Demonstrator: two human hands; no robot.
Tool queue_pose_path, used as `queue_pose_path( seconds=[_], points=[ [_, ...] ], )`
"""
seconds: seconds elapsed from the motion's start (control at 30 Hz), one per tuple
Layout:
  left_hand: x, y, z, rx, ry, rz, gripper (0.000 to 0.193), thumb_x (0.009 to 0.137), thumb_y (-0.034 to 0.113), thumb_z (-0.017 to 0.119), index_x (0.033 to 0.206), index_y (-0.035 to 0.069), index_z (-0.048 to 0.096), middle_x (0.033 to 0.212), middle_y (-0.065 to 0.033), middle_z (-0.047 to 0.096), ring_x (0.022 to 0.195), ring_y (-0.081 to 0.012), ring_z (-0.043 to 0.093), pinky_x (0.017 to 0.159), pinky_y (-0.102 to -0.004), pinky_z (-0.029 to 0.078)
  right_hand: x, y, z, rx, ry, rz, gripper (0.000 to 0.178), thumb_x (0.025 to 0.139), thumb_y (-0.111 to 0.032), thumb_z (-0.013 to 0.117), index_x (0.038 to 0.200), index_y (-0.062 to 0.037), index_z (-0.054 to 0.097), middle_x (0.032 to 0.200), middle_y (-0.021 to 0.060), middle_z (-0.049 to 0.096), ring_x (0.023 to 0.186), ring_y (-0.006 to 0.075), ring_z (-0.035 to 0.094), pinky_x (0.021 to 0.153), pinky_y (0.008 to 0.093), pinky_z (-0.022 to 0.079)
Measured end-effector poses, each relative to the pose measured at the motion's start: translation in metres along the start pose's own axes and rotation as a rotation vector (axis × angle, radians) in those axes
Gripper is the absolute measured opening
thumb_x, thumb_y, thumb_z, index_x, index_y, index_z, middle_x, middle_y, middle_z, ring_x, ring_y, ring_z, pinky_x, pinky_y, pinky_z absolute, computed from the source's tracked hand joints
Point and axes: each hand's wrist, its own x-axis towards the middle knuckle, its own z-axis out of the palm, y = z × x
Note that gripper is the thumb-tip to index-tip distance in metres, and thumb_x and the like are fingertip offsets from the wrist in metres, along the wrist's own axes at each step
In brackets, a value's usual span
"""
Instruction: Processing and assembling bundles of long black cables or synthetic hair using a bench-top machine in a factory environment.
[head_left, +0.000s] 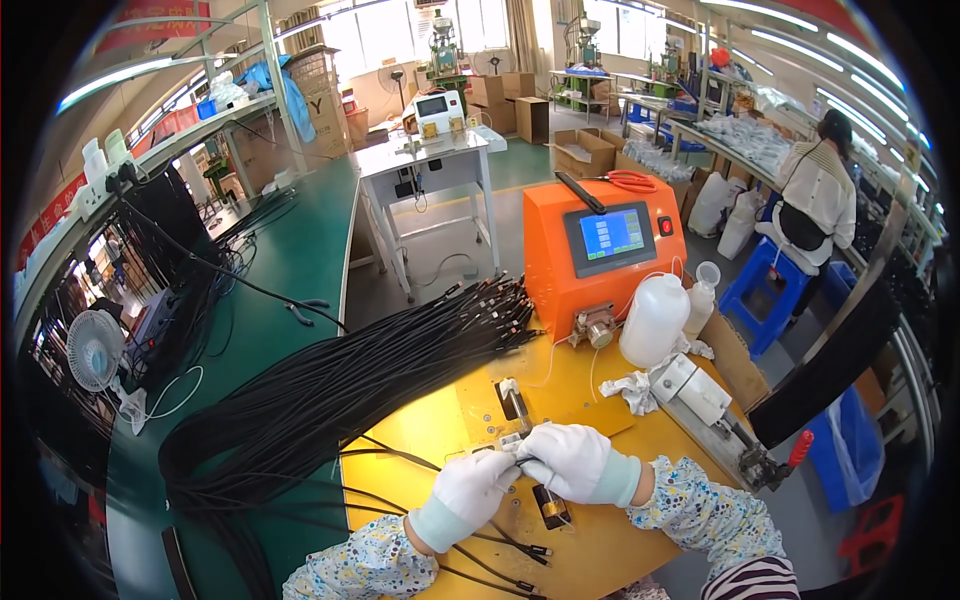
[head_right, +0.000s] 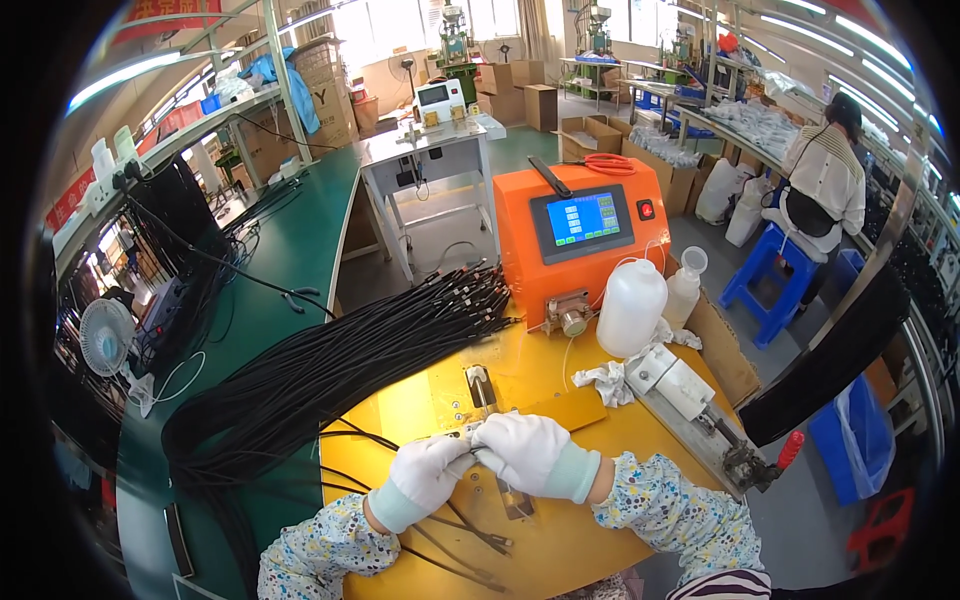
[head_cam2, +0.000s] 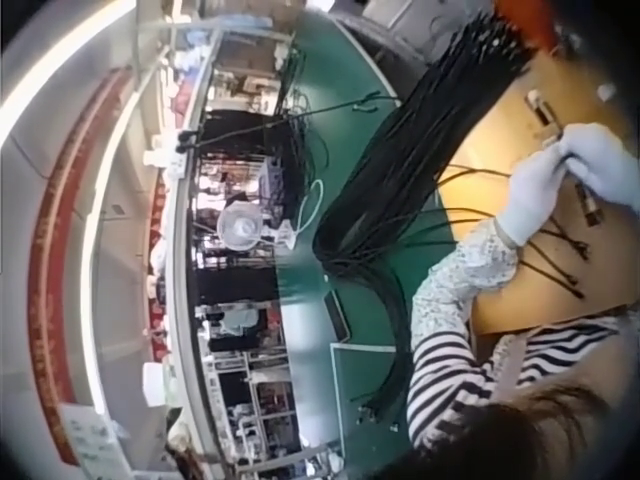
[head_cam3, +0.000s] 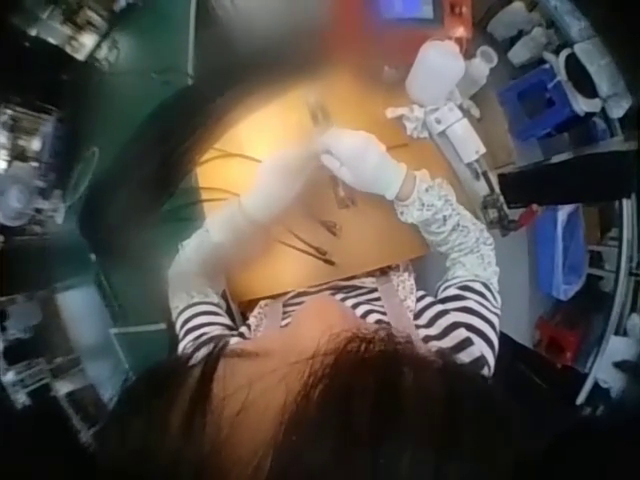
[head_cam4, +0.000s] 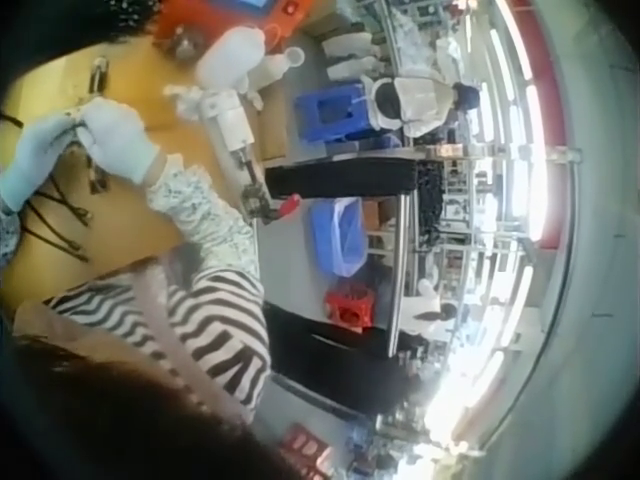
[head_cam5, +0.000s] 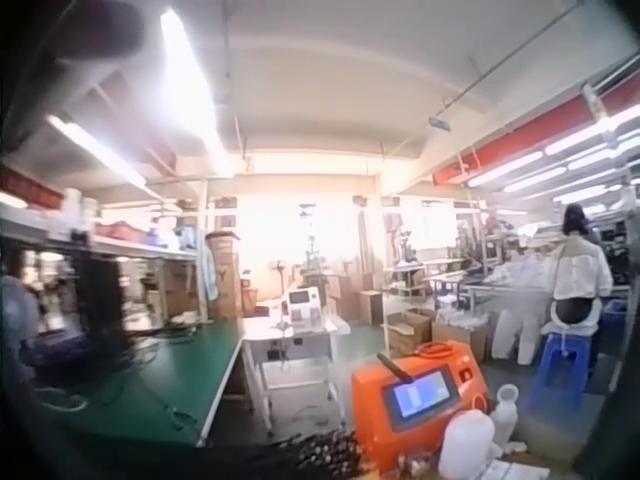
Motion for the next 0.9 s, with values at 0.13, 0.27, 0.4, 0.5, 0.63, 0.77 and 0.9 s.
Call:
queue_pose_path(
  seconds=[0.13, 0.27, 0.4, 0.5, 0.63, 0.77, 0.9],
  points=[
    [0.005, -0.004, 0.004, -0.042, 0.07, -0.067, 0.017, 0.082, 0.009, 0.068, 0.098, 0.005, 0.068, 0.078, -0.0128, 0.064, 0.069, -0.0302, 0.064, 0.062, -0.0342, 0.053, -0.003, 0.012, -0.011, 0.027, -0.002, 0.108, 0.014, 0.086, -0.022, 0.063, 0.093, -0.0115, 0.062, 0.085, 0.0088, 0.06, 0.078, 0.0286, 0.063, 0.067, 0.0387, 0.051],
    [0.009, -0.001, 0.006, 0.088, 0.116, -0.043, 0.021, 0.081, 0.008, 0.066, 0.102, 0.007, 0.068, 0.075, -0.009, 0.06, 0.067, -0.0263, 0.061, 0.061, -0.0333, 0.05, -0.002, 0.019, -0.016, -0.007, 0.003, 0.18, 0.013, 0.086, -0.024, 0.063, 0.09, -0.0124, 0.064, 0.086, 0.008, 0.061, 0.079, 0.0282, 0.063, 0.068, 0.0387, 0.051],
    [0.003, -0.012, 0.008, 0.455, 0.018, 0.161, 0.031, 0.08, 0.009, 0.062, 0.11, 0.01, 0.066, 0.074, -0.0041, 0.055, 0.068, -0.0213, 0.057, 0.062, -0.0324, 0.047, -0.001, 0.023, -0.01, -0.057, 0.001, 0.163, 0.013, 0.084, -0.022, 0.065, 0.087, -0.0094, 0.066, 0.084, 0.0086, 0.062, 0.078, 0.0288, 0.062, 0.068, 0.0373, 0.05],
    [0.001, -0.018, 0.009, 0.507, -0.026, 0.207, 0.036, 0.08, 0.011, 0.059, 0.115, 0.012, 0.064, 0.075, -0.0019, 0.054, 0.07, -0.0191, 0.055, 0.064, -0.0319, 0.045, 0.001, 0.03, -0.01, -0.057, -0.02, 0.159, 0.013, 0.083, -0.022, 0.066, 0.086, -0.0084, 0.067, 0.082, 0.0083, 0.062, 0.078, 0.0286, 0.062, 0.068, 0.0367, 0.05],
    [0.002, -0.019, 0.009, 0.557, -0.094, 0.244, 0.039, 0.081, 0.012, 0.057, 0.12, 0.011, 0.061, 0.078, -0.0008, 0.055, 0.072, -0.0183, 0.054, 0.066, -0.0321, 0.044, 0.029, 0.045, -0.022, -0.231, 0.004, 0.086, 0.012, 0.083, -0.023, 0.064, 0.083, -0.011, 0.066, 0.08, 0.0059, 0.062, 0.077, 0.0258, 0.062, 0.069, 0.0363, 0.049],
    [-0.002, -0.02, 0.006, 0.583, -0.117, 0.246, 0.039, 0.081, 0.012, 0.057, 0.12, 0.01, 0.06, 0.079, -0.0007, 0.055, 0.073, -0.0184, 0.054, 0.066, -0.0324, 0.044, 0.096, 0.068, 0.0, -0.796, -0.092, -0.028, 0.006, 0.08, -0.018, 0.061, 0.078, -0.0144, 0.065, 0.078, 0.0033, 0.063, 0.08, 0.0207, 0.064, 0.071, 0.0338, 0.047],
    [0.005, -0.016, 0.013, 0.567, -0.101, 0.29, 0.039, 0.081, 0.012, 0.057, 0.12, 0.009, 0.06, 0.08, -0.0007, 0.055, 0.073, -0.0184, 0.054, 0.067, -0.0323, 0.044, 0.123, 0.099, 0.02, -0.902, -0.232, 0.013, 0.005, 0.078, -0.014, 0.06, 0.078, -0.0144, 0.064, 0.079, 0.0033, 0.064, 0.081, 0.02, 0.064, 0.07, 0.0339, 0.047]
  ],
)
